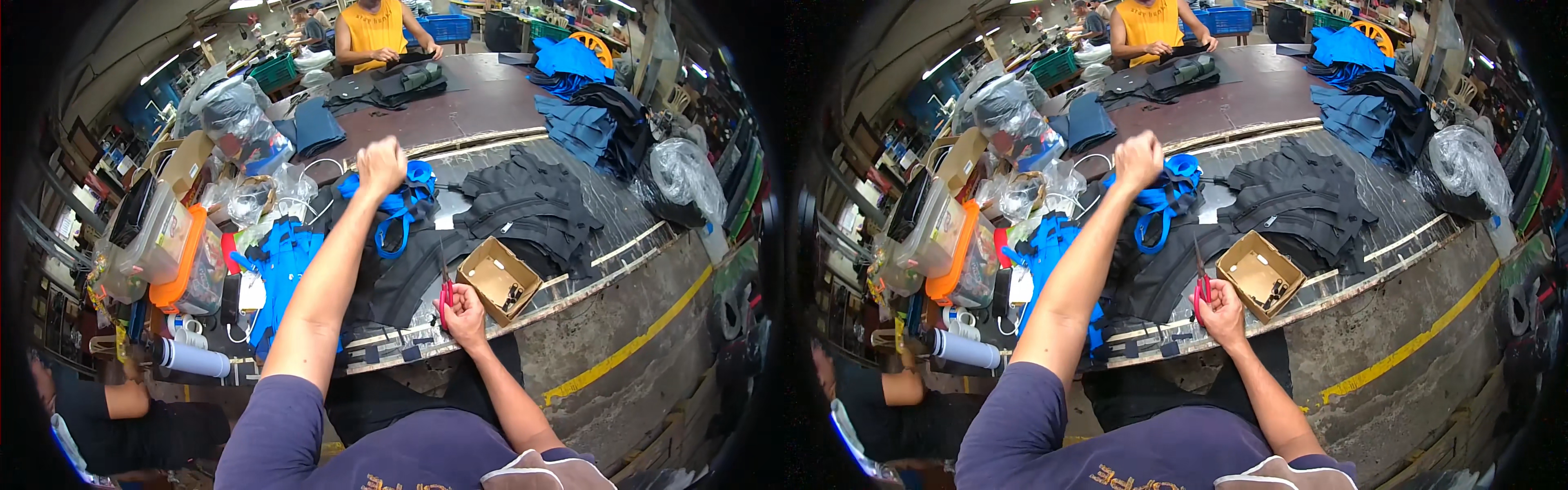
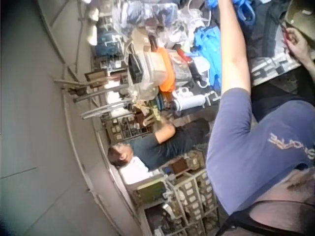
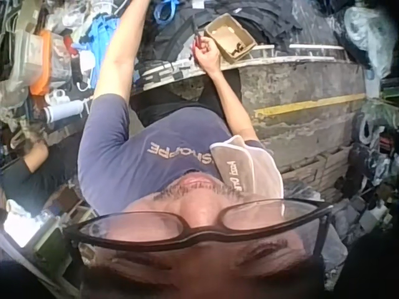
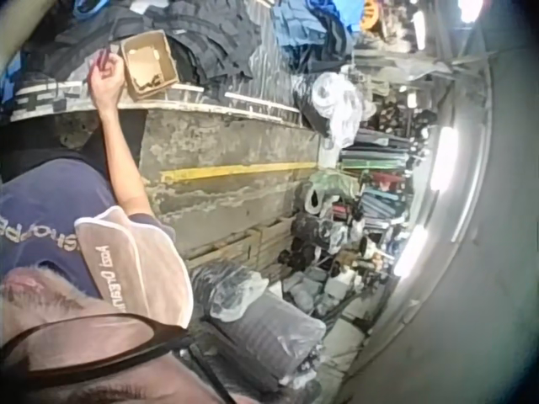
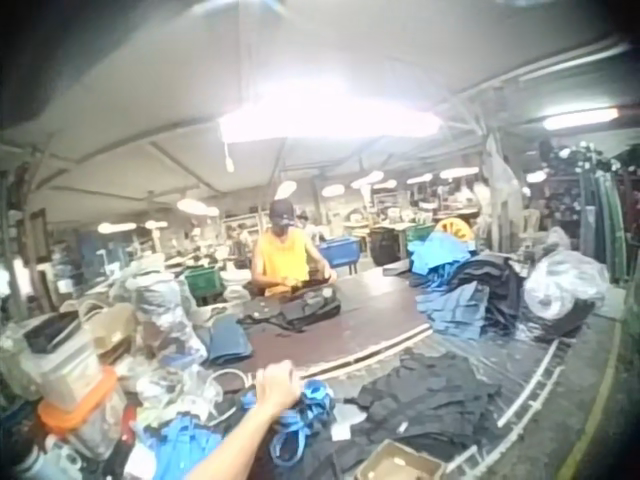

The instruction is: The person trims fabric straps using a pair of scissors at a workbench.

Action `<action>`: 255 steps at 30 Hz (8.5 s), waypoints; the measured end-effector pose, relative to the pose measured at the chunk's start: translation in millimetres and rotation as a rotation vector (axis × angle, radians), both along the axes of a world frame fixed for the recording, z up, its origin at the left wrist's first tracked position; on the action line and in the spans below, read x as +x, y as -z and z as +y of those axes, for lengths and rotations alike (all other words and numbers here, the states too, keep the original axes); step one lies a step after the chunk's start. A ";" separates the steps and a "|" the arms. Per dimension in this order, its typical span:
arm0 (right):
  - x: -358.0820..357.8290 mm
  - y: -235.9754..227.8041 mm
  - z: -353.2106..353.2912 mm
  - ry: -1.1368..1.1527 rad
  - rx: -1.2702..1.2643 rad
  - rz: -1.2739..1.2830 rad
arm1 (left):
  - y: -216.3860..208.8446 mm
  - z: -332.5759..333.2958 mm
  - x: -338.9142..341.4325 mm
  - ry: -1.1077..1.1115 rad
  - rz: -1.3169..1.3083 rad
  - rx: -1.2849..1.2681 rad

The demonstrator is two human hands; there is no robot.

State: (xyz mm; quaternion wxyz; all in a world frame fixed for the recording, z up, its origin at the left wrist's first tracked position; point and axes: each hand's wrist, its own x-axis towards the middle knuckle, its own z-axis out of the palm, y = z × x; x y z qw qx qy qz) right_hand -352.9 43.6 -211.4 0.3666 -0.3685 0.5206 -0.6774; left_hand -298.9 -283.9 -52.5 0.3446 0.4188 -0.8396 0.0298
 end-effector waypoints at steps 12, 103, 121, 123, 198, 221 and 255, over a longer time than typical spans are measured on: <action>0.5 -9.7 2.7 0.005 0.026 0.032 | 78.2 12.9 22.3 0.093 -0.407 -0.073; 11.7 6.4 3.3 0.058 -0.096 0.097 | 62.6 169.7 209.4 0.562 0.399 1.132; -13.2 26.4 -0.8 0.069 0.029 0.133 | 15.8 218.0 193.3 0.545 0.148 0.804; -10.7 28.5 -1.4 0.048 0.029 0.094 | 31.3 223.1 192.8 0.543 0.171 0.744; 53.2 -38.8 107.1 -0.488 0.186 -0.093 | 10.8 206.9 154.9 1.154 0.272 1.449; 53.8 -50.5 106.4 -0.380 0.318 -0.101 | 10.4 199.4 148.3 1.126 0.283 1.518; 57.3 -90.3 -6.9 -0.228 -0.020 -0.059 | 9.1 199.9 199.1 0.786 0.548 1.272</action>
